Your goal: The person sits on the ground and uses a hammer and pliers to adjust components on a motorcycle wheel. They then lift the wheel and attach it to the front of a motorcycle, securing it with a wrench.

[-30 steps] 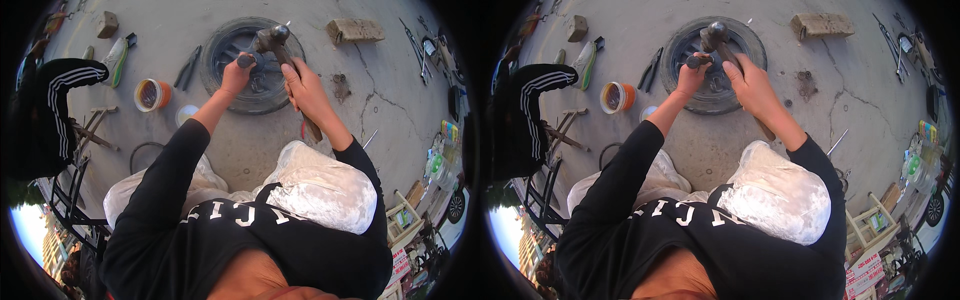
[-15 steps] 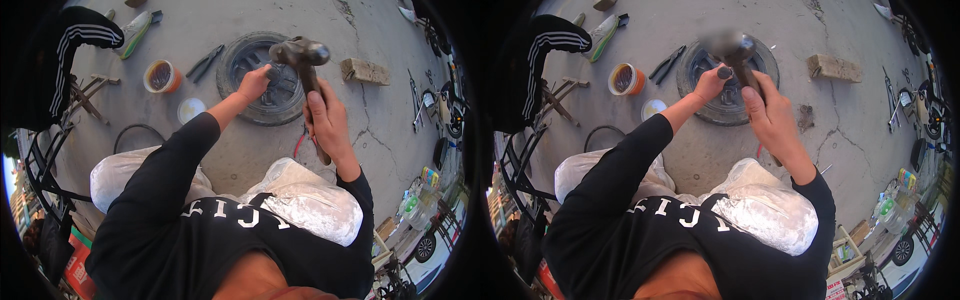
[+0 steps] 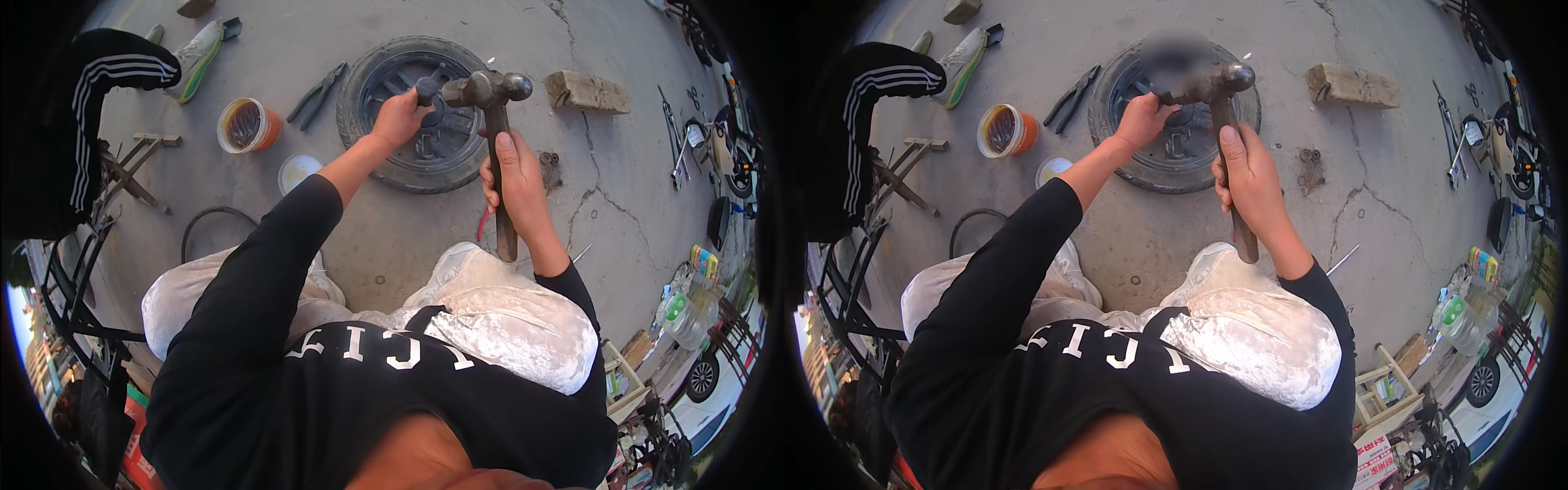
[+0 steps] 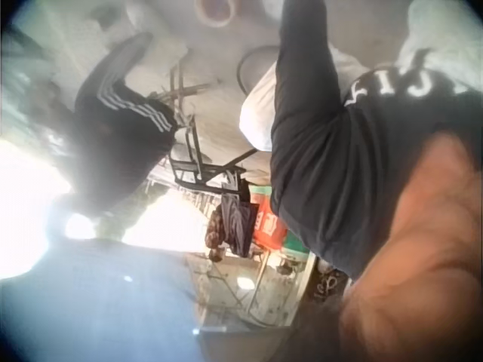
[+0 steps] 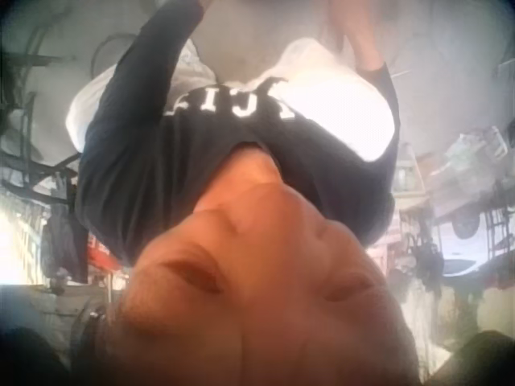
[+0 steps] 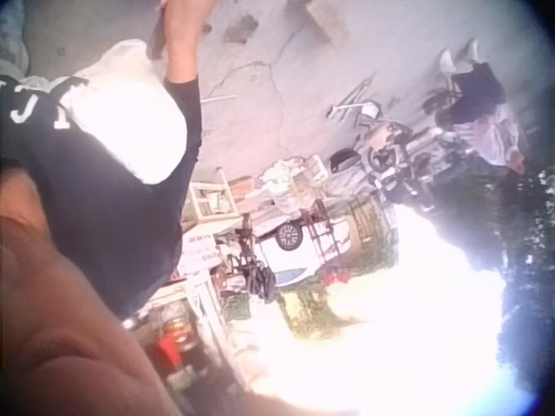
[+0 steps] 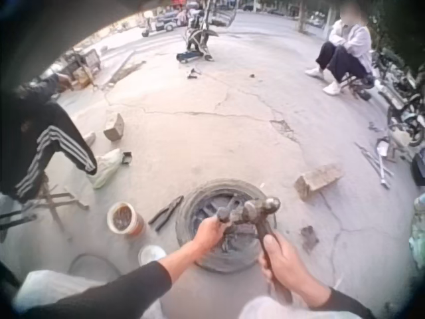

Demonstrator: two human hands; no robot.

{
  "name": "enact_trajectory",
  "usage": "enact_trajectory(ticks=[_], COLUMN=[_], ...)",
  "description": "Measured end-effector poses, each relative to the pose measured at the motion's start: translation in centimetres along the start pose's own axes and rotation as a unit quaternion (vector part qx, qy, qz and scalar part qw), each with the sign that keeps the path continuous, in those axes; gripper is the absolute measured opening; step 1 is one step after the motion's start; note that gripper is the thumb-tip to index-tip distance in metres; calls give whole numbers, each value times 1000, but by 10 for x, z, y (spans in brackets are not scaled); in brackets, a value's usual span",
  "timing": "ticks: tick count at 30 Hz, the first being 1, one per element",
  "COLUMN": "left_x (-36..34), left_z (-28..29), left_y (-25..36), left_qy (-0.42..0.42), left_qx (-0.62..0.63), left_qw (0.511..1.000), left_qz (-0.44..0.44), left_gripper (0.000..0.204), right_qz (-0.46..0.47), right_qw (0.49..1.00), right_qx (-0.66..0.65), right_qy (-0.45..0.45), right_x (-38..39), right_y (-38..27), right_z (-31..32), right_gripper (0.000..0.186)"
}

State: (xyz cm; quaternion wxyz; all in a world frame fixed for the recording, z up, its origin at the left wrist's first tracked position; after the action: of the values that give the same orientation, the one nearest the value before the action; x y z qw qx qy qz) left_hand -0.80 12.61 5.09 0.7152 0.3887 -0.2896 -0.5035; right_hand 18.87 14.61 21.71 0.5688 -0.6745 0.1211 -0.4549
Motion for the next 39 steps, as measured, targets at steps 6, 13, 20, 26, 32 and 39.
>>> enact_trajectory(ticks=[6,13,20,26,32,39], left_x=[-19,-28,-30,-31,-31,-27], left_z=[-1,-5,-3,-1,-4,2], left_y=[-4,6,16,9,17,14], left_qy=[-40,-78,-103,-97,-108,-111], left_qx=[8,-17,-56,-57,-54,-19], left_qw=[999,997,993,994,993,993], left_qz=[34,-9,7,-10,-4,34], left_gripper=[31,33,38,36,34,27], right_qz=[-37,-26,21,58,430,23], right_qw=[996,999,998,998,898,993], right_qx=[-73,-39,56,12,22,43], right_qy=[38,27,6,15,96,103], right_x=[-11,-22,-49,-43,-25,-51], right_y=[22,23,-18,-87,-99,-52], right_z=[12,18,28,43,51,59], right_gripper=[49,44,40,39,46,45])
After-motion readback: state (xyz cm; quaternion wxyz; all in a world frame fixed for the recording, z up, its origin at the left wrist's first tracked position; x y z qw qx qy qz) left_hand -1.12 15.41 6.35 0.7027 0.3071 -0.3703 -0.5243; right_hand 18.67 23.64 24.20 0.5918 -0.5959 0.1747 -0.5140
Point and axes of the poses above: each hand's wrist, its own x-axis away from the middle knuckle, its own z-axis out of the back of the hand, y = z × x, the point moved 4 cm from there along -x, towards the middle knuckle, and after that the axes turned 1 degree about x, right-handed, at the moved point
